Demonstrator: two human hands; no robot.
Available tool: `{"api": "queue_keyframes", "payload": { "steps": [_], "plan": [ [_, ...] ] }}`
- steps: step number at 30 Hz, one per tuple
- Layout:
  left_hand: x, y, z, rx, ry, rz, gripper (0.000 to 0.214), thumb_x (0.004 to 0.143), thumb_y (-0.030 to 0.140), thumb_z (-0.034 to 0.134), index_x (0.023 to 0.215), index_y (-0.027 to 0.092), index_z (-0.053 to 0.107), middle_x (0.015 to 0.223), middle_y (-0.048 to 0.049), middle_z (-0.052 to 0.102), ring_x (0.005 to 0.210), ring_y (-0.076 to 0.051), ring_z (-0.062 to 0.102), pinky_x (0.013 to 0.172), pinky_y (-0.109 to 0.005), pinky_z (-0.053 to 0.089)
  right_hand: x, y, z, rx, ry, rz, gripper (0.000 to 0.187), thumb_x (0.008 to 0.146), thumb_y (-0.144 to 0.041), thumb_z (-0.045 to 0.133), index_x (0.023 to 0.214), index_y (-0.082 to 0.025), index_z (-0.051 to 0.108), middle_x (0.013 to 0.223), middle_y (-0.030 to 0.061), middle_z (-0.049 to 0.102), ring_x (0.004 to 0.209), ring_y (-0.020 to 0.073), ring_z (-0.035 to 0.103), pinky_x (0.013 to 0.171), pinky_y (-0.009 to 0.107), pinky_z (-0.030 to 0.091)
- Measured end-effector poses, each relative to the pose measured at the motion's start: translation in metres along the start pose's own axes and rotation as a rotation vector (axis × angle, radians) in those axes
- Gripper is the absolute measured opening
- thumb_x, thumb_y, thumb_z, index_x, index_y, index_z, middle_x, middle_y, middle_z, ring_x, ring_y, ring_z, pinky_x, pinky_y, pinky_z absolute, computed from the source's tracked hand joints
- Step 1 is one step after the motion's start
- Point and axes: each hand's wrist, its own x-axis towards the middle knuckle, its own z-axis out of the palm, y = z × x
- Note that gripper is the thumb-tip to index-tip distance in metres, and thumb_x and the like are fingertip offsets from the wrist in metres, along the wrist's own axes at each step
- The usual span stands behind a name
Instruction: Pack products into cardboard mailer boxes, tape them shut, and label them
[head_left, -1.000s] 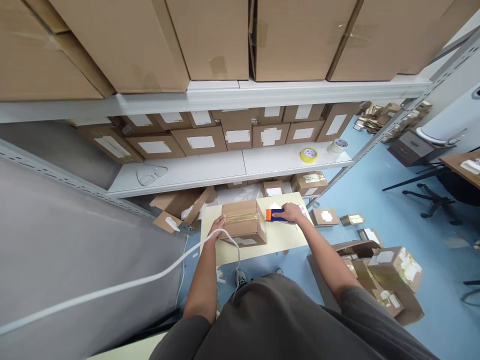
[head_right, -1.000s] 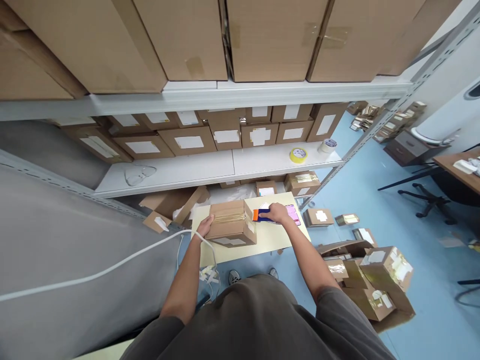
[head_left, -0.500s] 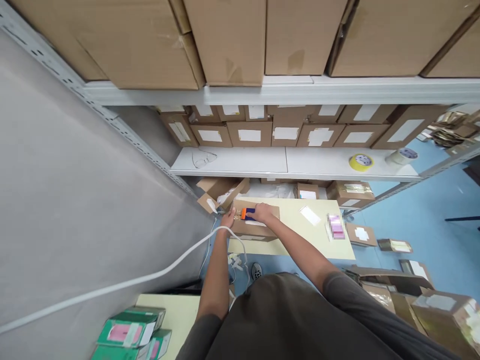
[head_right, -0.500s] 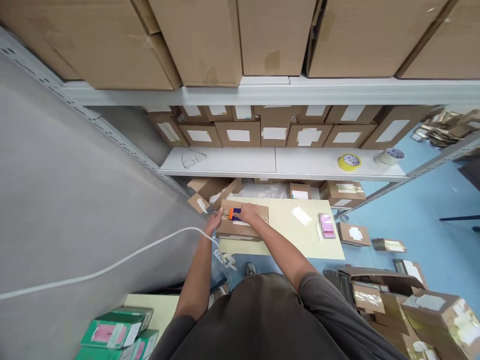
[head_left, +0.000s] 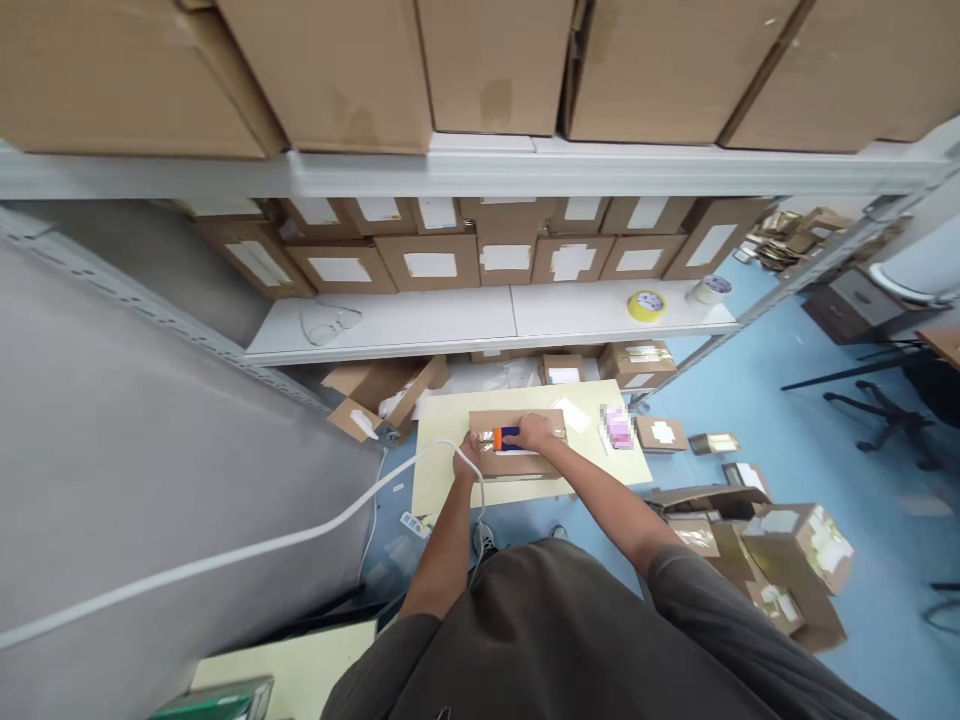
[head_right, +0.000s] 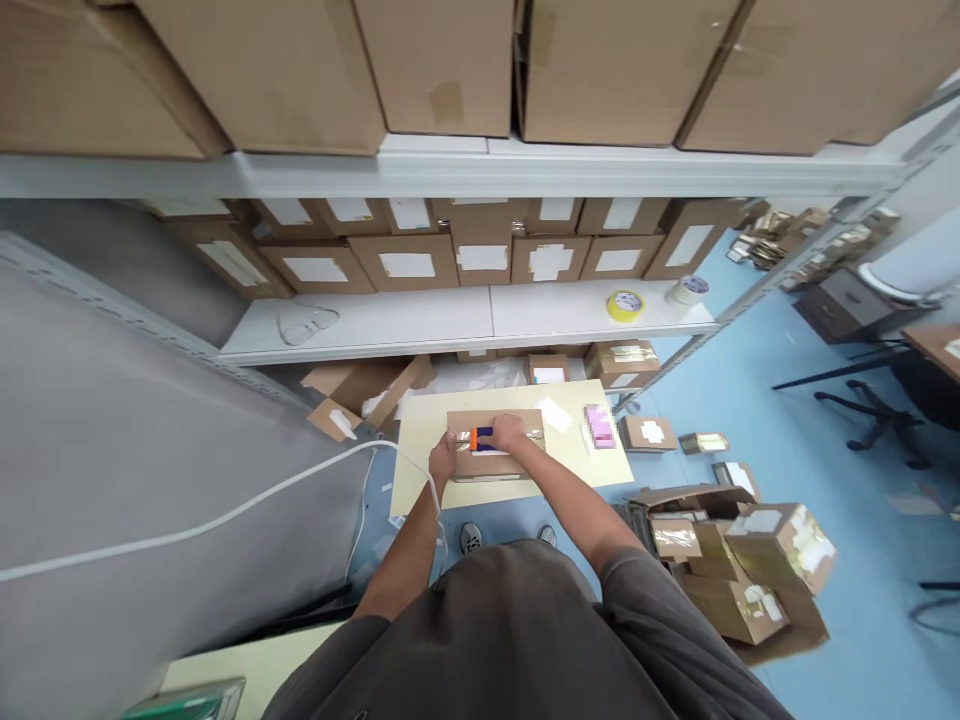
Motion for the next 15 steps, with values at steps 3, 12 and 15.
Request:
{"api": "queue_keyframes", "payload": {
  "steps": [3,12,15],
  "plan": [
    [0.0,0.009,0.022,0.052,-0.017,0.031,0.059,0.115,0.054,0.039,0.152,0.016,0.065,0.138,-0.0219,0.078,0.134,-0.035,0.073,0.115,-0.043,0.052,-0.028,0.09,-0.004,-0.016,0.032,0.12,0.068,0.09,-0.077,0.079,0.117,-0.015,0.086,0.127,0.0212,0.083,0.117,0.0339,0.079,0.093,0.032,0.059],
    [0.006,0.014,0.042,-0.005,-0.032,0.081,0.053,0.114,0.047,0.04,0.142,0.018,0.073,0.132,-0.0185,0.081,0.129,-0.035,0.075,0.112,-0.045,0.055,-0.093,0.238,-0.01,0.001,0.064,0.384,0.058,0.097,-0.061,0.083,0.107,-0.003,0.084,0.11,0.0285,0.082,0.1,0.0316,0.078,0.082,0.034,0.052],
    [0.008,0.007,0.026,-0.16,-0.008,0.078,0.052,0.111,0.055,0.047,0.123,0.018,0.081,0.12,-0.0159,0.085,0.119,-0.032,0.078,0.106,-0.042,0.058,-0.09,0.222,-0.009,0.038,0.079,0.338,0.057,0.096,-0.066,0.082,0.106,-0.01,0.085,0.115,0.0246,0.083,0.104,0.0318,0.077,0.083,0.034,0.052]
  ]
}}
